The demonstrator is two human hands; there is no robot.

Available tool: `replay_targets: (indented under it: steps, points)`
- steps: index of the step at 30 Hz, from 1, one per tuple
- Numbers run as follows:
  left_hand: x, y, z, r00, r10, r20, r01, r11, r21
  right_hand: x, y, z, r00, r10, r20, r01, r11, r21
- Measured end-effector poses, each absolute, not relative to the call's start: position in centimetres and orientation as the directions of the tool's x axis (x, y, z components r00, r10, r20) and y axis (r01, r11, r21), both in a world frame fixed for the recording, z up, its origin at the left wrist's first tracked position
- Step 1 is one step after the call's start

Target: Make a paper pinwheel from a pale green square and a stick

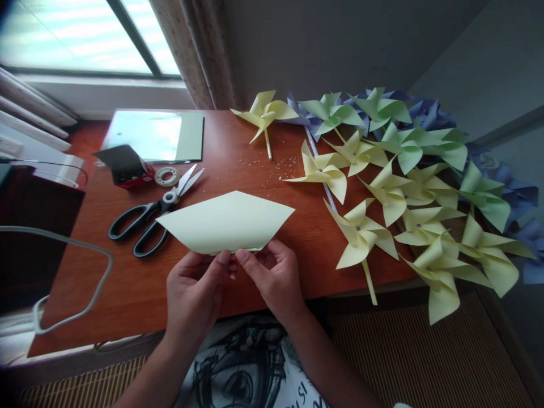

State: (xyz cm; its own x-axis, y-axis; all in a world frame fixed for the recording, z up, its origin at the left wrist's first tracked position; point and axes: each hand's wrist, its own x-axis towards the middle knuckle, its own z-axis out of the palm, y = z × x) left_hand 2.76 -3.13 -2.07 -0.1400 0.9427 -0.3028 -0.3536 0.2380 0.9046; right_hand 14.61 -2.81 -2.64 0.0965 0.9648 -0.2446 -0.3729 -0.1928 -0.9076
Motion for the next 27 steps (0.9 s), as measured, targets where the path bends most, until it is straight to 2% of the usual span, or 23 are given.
replay_targets:
  steps: [7, 16, 23, 27]
  points:
    - [2.8, -3.2, -2.3, -0.130, 0.941, -0.312, -0.367, 0.247, 0.897, 14.5, -2.9, -2.5, 0.096, 0.967, -0.238, -0.443, -0.173, -0.880]
    - [2.6, -3.2, -2.3, -0.125, 0.950, -0.285, -0.365, 0.223, 0.904, 14.6, -2.7, -2.7, 0.087, 0.970, -0.229, -0.456, -0.165, -0.875]
    - [2.7, -3.4, -2.9, -0.107, 0.979, -0.175, -0.396, 0.119, 0.911, 14.6, -3.0, -1.9, 0.028, 0.962, -0.273, -0.571, -0.209, -0.794]
    - [2.7, -3.4, -2.9, -0.141, 0.981, -0.131, -0.358, 0.073, 0.931, 14.4, -2.9, -1.8, 0.019, 0.950, -0.311, -0.571, -0.245, -0.783]
